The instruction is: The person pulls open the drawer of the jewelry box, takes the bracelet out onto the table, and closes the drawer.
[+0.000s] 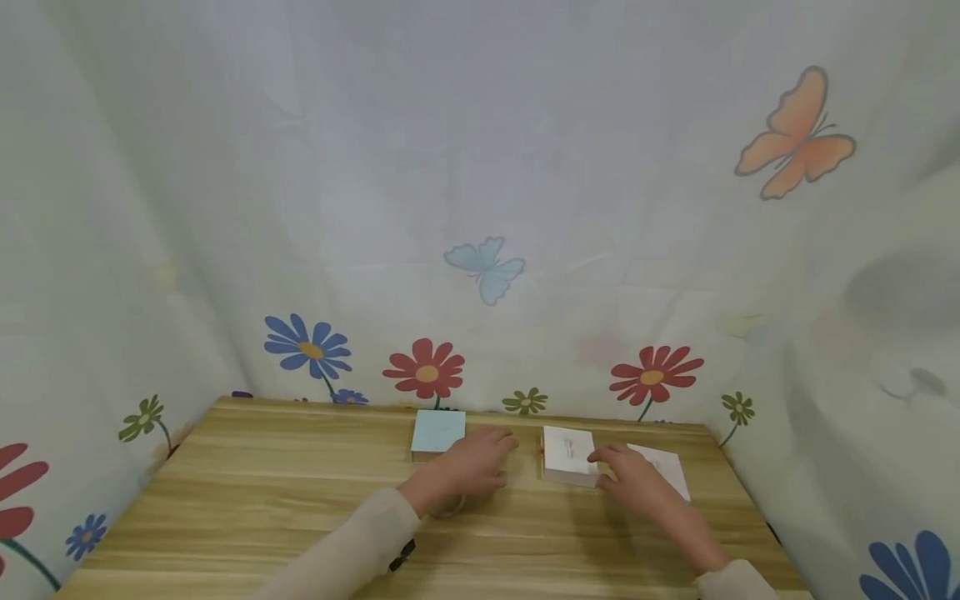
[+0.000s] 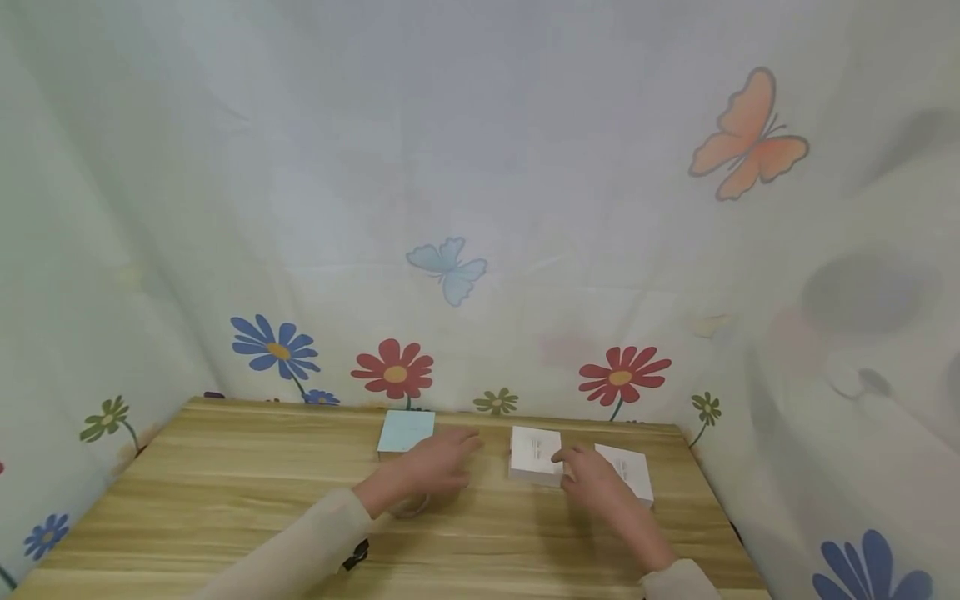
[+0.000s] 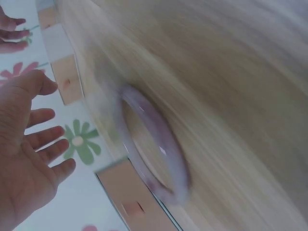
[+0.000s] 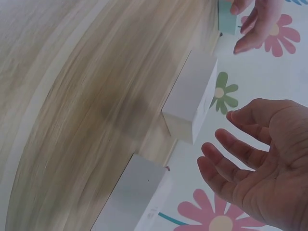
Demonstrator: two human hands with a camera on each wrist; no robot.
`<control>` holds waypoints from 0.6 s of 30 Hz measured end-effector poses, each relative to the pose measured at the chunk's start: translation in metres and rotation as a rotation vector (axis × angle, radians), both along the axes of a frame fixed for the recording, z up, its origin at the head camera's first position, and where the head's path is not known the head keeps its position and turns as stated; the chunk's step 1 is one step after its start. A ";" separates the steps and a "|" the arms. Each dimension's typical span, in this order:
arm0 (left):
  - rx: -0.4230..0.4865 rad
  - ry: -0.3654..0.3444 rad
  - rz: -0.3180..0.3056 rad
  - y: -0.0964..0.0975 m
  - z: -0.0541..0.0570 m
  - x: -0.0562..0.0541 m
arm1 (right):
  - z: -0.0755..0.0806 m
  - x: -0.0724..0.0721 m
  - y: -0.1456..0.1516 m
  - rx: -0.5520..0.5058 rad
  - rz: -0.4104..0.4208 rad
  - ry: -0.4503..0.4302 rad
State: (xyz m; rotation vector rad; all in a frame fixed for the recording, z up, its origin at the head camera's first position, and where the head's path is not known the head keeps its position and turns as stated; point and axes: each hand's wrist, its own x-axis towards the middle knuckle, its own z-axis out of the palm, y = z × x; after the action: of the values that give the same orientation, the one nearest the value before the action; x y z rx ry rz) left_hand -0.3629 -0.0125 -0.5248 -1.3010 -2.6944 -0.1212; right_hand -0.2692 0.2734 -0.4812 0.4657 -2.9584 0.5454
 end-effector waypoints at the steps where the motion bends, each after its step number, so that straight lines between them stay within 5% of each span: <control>1: 0.001 -0.005 -0.007 0.005 0.000 0.000 | 0.000 0.001 0.001 0.001 -0.001 0.002; 18: -0.104 -0.081 -0.028 0.076 0.006 -0.006 | 0.000 0.000 0.011 0.022 0.023 0.016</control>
State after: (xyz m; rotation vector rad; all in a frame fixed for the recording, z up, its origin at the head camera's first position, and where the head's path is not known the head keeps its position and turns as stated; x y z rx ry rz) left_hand -0.3691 0.0631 -0.5187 -1.3925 -2.7848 -0.0377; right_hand -0.2688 0.2841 -0.4816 0.5038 -2.9500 0.5100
